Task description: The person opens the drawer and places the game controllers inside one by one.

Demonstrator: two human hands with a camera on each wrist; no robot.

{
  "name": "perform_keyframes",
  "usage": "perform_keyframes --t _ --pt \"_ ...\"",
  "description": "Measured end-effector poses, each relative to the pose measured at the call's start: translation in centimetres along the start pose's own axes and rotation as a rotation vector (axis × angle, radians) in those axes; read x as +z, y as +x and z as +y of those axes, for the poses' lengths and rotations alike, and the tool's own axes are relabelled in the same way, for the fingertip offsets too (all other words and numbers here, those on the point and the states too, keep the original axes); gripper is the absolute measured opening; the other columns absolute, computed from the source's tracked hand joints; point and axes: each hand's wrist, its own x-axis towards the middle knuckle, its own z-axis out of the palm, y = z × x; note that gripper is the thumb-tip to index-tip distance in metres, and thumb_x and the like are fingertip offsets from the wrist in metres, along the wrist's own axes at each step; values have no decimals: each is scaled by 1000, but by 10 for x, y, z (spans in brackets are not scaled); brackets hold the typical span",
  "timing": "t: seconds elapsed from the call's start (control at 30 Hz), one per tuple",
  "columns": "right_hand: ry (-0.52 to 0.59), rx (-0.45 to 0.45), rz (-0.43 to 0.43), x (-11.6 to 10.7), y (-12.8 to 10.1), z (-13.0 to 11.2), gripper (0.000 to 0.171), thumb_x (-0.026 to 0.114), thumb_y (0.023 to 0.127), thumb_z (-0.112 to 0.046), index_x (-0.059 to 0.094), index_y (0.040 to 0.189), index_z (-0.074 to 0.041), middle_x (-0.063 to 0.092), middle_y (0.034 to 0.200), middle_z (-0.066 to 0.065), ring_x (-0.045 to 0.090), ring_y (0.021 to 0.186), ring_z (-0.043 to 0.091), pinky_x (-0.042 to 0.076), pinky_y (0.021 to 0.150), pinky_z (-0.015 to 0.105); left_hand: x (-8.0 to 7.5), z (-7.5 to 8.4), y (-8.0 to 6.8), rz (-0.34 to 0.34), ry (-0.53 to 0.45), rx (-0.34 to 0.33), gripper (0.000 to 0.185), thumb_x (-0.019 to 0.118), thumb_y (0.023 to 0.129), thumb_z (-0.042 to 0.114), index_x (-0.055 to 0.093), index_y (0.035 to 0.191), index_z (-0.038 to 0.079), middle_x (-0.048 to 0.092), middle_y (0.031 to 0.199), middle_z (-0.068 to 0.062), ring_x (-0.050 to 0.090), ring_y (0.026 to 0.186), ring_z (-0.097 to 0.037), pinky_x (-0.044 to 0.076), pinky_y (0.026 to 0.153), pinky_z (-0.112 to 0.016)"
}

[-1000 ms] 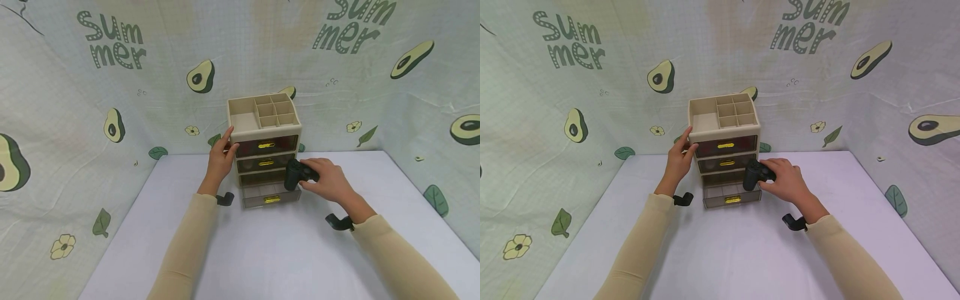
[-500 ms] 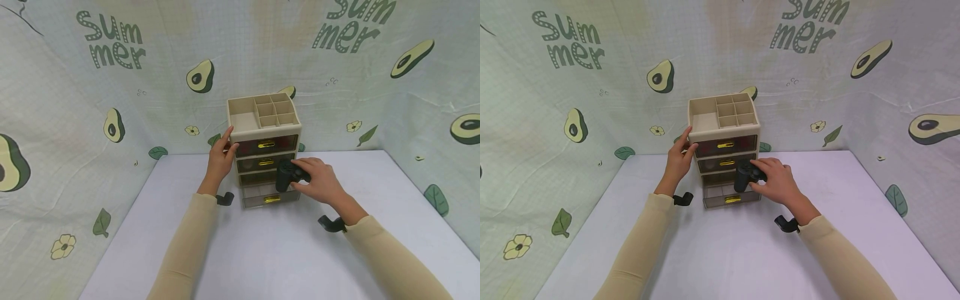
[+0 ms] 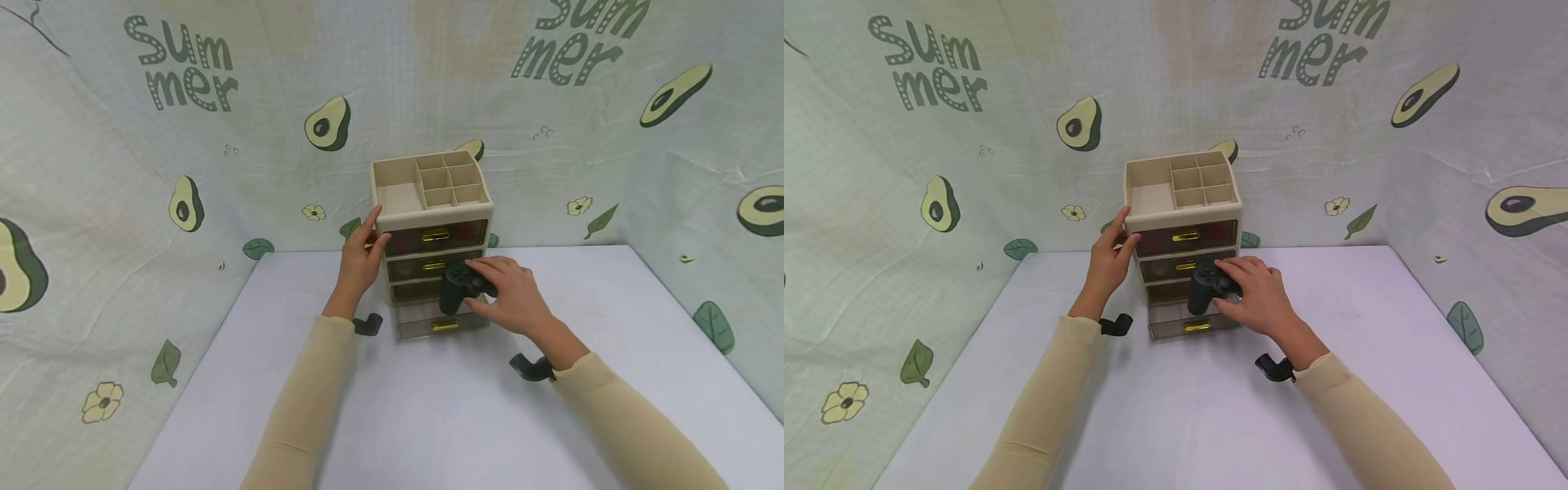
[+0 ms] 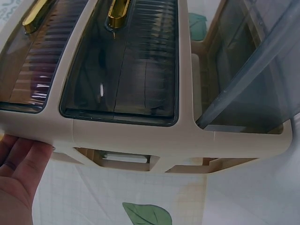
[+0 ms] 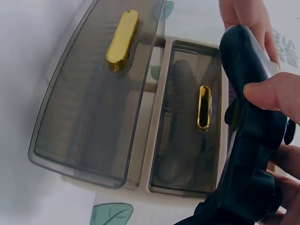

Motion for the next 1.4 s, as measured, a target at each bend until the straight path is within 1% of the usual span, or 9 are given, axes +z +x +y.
perform_keyframes --t 0.23,0.5,0.8,1.0,1.2,1.4 --pt "12 -37 38 5 3 -6 66 80 74 -36 59 133 -17 59 132 8 50 124 32 41 86 59 0 0 0 1 -3 0 58 57 97 34 36 150 31 59 104 -11 64 99 -22 56 85 -38" --pt "42 -79 85 12 7 -13 66 82 73 -36 60 132 -17 61 130 7 50 124 31 40 87 58 0 1 1 1 4 -4 57 57 97 35 35 150 36 59 104 -10 64 99 -22 56 85 -37" --pt "54 -130 137 21 11 -18 65 84 71 -35 62 130 -17 63 128 6 52 121 30 42 85 56 0 2 0 2 0 -5 57 57 97 34 36 150 34 59 106 -12 64 100 -23 56 86 -38" --pt "60 -159 172 29 14 -23 67 87 68 -33 63 128 -16 64 126 7 52 121 30 42 85 57 0 2 0 3 -1 -2 57 58 97 34 37 150 33 59 106 -12 64 100 -23 56 86 -38" --pt "36 -180 205 40 17 -26 67 90 65 -30 65 126 -16 65 125 7 52 121 30 43 86 59 -1 2 0 3 5 -3 58 58 96 35 36 150 33 59 106 -11 64 99 -22 56 86 -38" --pt "-2 -183 209 49 16 -30 67 91 65 -29 65 125 -15 65 124 7 54 120 31 43 88 61 -1 1 -1 0 9 -7 57 57 97 34 36 150 32 59 107 -11 64 100 -22 56 86 -38"
